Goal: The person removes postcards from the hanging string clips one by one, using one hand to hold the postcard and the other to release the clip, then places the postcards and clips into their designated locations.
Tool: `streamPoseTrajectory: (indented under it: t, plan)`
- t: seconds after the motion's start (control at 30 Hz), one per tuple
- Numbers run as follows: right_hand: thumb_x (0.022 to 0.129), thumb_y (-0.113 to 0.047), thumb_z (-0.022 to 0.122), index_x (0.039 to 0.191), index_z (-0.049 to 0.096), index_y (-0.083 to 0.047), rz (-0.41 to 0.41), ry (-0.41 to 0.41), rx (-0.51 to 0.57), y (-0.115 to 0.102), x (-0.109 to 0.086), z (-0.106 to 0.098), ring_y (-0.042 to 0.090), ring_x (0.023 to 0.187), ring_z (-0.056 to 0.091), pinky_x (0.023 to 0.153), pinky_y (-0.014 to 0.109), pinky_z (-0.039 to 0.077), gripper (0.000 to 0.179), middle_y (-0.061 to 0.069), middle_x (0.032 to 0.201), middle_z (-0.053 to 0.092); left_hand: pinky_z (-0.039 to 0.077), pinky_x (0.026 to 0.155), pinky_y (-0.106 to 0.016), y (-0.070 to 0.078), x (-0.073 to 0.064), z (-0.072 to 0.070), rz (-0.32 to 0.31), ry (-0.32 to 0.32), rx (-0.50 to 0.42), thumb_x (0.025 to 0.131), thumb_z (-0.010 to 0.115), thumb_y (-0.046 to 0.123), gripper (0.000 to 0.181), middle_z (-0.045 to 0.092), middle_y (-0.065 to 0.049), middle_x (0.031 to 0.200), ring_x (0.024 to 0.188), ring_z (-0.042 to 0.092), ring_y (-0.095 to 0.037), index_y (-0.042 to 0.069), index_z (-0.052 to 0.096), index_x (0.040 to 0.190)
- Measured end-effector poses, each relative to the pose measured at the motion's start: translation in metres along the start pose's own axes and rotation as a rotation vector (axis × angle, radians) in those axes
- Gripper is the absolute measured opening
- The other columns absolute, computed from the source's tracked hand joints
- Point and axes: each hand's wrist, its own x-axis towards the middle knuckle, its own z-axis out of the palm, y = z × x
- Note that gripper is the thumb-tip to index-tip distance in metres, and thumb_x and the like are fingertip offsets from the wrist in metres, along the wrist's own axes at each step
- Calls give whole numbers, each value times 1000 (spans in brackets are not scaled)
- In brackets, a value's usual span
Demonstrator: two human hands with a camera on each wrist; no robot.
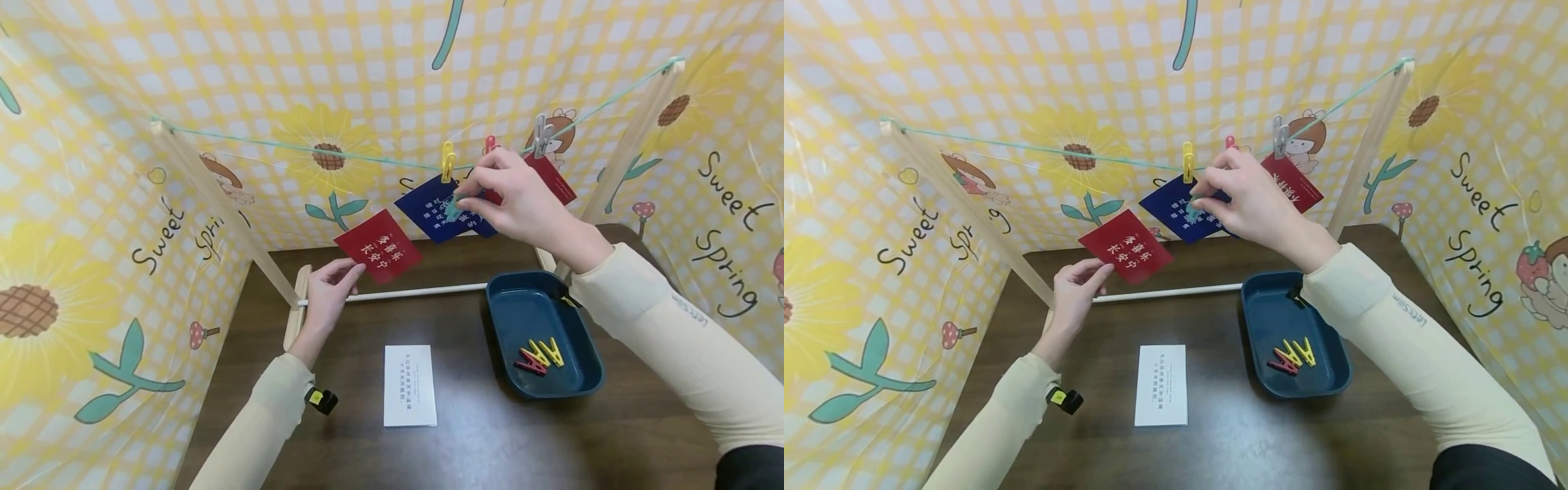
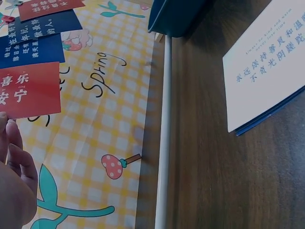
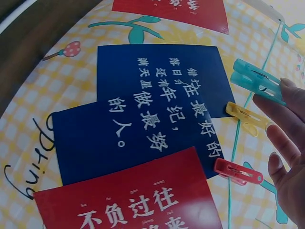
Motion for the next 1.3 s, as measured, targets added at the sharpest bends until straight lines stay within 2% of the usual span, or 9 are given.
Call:
streamPoseTrajectory:
  t: [0.13,0.3,0.57,0.63,0.8,0.87,0.97,1.17,1.3]
  plan:
    - [83,0,86,97,77,-3,10,-19,-10,1,-6,1,31,105,57,81,41,48,17,16,104,65,45,52,-20,-3,-2,-1,-4,-20,17,93,78,6,18,71,3,76,54,56,-10,-9,75,103]
    - [83,-1,86,98,76,-3,12,-36,-21,2,-11,2,31,104,58,82,43,47,18,15,103,67,48,54,-23,-6,-6,0,-16,-19,15,93,79,6,17,71,-1,78,55,56,-12,-9,75,102]
    - [82,-2,87,102,76,-2,32,-60,-22,-3,-19,2,31,101,56,82,43,45,23,16,102,64,49,55,-22,-6,-11,1,-60,-25,20,94,77,3,17,73,7,82,55,57,-9,-10,73,105]
    - [82,-3,87,104,76,-2,37,-66,-22,-5,-21,2,31,102,56,82,43,45,24,15,103,64,49,55,-21,-6,-12,1,-77,-30,25,94,76,1,17,74,1,83,56,57,-9,-11,72,106]
    - [83,-4,87,106,77,-3,50,-76,-26,-7,-26,3,30,101,55,82,43,44,25,14,103,64,45,56,-20,-9,-15,-1,-102,-43,57,95,74,0,19,71,-27,93,57,57,-11,-12,71,110]
    - [83,-4,87,106,77,-3,51,-80,-27,-7,-28,3,30,100,55,81,43,44,26,14,102,64,44,55,-20,-9,-16,-2,-100,-45,59,95,74,0,18,69,-31,95,58,57,-12,-11,71,109]
    - [83,-3,87,107,76,-2,52,-87,-30,-6,-31,3,30,99,55,80,42,44,27,15,102,63,44,55,-20,-10,-18,-2,-89,-43,53,94,75,1,17,70,-27,92,58,57,-12,-10,72,108]
    - [83,-4,87,110,77,-2,67,-104,-39,-4,-37,5,28,100,55,78,41,46,29,15,104,63,47,54,-23,-10,-22,-3,-60,-48,49,94,77,4,16,73,-2,84,57,59,-20,-7,73,104]
    - [83,-6,87,112,77,-3,86,-113,-43,-4,-40,7,26,100,55,74,38,53,31,13,105,63,45,53,-22,-12,-23,-4,-58,-59,50,94,77,6,16,72,-1,82,58,59,-28,-6,73,104]
